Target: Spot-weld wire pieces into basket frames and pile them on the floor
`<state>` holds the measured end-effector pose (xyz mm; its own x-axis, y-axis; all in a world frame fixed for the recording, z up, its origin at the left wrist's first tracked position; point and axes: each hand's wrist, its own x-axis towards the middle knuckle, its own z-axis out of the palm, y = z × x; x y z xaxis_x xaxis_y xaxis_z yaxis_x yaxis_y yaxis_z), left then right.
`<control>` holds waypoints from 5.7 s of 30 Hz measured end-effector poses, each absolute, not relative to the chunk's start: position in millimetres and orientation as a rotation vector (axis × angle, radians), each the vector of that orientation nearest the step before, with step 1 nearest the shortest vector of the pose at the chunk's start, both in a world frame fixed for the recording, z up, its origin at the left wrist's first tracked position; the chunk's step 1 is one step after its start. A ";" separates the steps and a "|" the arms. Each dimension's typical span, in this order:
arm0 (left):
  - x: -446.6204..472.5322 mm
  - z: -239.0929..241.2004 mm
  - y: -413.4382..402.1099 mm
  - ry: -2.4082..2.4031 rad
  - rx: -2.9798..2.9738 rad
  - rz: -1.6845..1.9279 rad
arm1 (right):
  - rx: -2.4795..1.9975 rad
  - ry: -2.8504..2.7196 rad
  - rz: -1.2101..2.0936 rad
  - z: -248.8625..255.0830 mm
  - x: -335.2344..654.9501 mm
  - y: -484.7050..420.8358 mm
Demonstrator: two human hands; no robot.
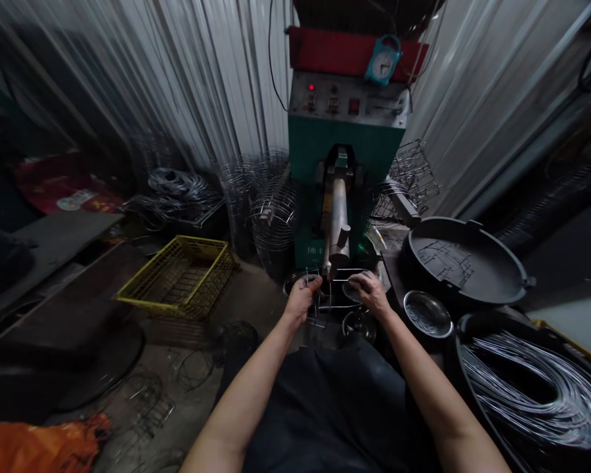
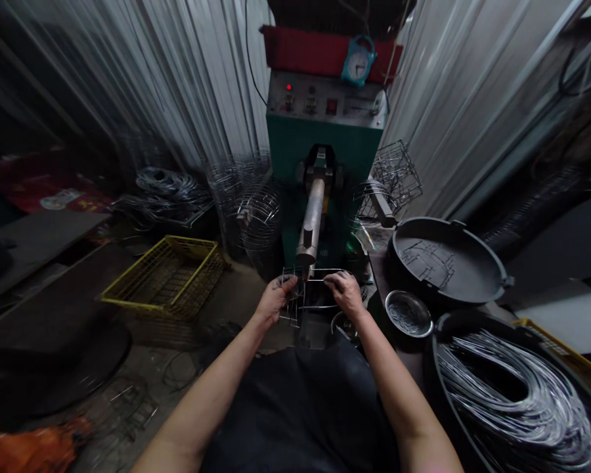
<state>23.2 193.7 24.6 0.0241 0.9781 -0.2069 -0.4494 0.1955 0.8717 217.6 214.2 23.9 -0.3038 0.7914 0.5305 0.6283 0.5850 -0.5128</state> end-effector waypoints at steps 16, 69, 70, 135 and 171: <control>20.5 26.3 195.3 0.981 0.724 1.223 | -1.155 -1.989 0.238 21.4 214.6 212.3; 1.9 -17.8 41.9 1.128 0.832 1.328 | -1.447 -1.339 0.746 -40.6 238.9 82.1; 3.2 -17.6 41.1 1.122 0.821 1.325 | -1.445 -1.358 0.733 -40.9 238.1 81.3; 6.8 -16.8 67.0 1.006 0.832 1.391 | -1.294 -1.727 1.011 32.6 218.0 124.2; 41.6 -13.4 167.7 1.001 1.002 1.621 | -1.290 -1.439 1.125 26.3 234.5 233.2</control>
